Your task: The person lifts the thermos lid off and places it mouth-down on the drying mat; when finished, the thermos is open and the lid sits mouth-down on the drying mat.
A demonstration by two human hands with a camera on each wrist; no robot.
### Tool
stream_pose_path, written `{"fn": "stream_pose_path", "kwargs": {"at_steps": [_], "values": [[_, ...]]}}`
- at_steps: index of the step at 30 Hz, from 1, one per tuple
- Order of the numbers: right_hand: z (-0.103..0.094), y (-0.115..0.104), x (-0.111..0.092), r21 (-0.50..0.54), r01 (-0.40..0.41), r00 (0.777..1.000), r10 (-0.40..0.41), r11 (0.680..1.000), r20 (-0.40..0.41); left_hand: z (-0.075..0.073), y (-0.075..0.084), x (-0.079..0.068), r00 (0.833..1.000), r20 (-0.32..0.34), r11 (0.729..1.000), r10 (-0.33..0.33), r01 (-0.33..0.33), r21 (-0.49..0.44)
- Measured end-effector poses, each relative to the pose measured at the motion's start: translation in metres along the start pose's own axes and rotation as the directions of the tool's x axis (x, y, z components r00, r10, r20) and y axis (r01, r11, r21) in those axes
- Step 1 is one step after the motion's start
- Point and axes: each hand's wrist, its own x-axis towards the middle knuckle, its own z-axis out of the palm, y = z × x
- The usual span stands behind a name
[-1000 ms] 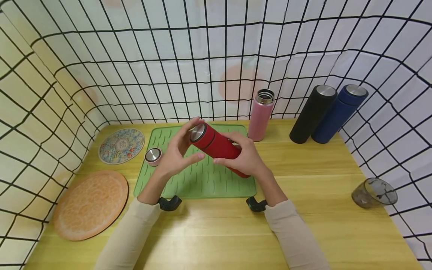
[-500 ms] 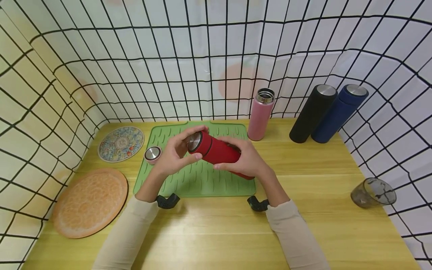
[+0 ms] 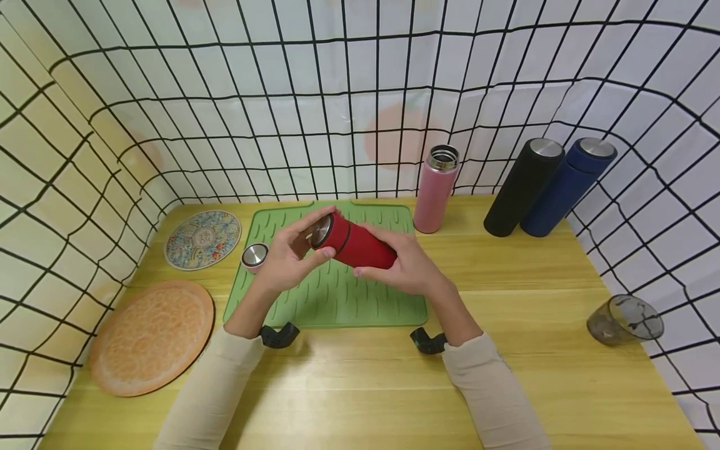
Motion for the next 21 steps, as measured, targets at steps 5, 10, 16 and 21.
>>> {"fn": "stream_pose_path", "kwargs": {"at_steps": [5, 10, 16, 21], "values": [[0.006, -0.001, 0.003, -0.194, 0.049, 0.991, -0.072, 0.98, -0.113, 0.011, 0.0, -0.001, 0.973, -0.212, 0.991, -0.089, 0.108, 0.078], [0.005, -0.006, 0.002, -0.387, 0.086, 0.971, -0.164, 0.918, -0.173, 0.011, -0.002, -0.001, 0.958, -0.247, 0.983, -0.146, 0.169, 0.073], [-0.006, -0.009, -0.002, -0.337, 0.075, 0.993, -0.102, 0.938, -0.065, -0.006, -0.003, -0.004, 0.997, 0.018, 0.997, -0.081, 0.081, -0.007], [-0.015, -0.011, -0.004, -0.234, 0.028, 0.999, -0.021, 0.972, 0.031, -0.011, -0.002, -0.006, 0.998, 0.04, 0.999, -0.044, 0.044, -0.008]]}}
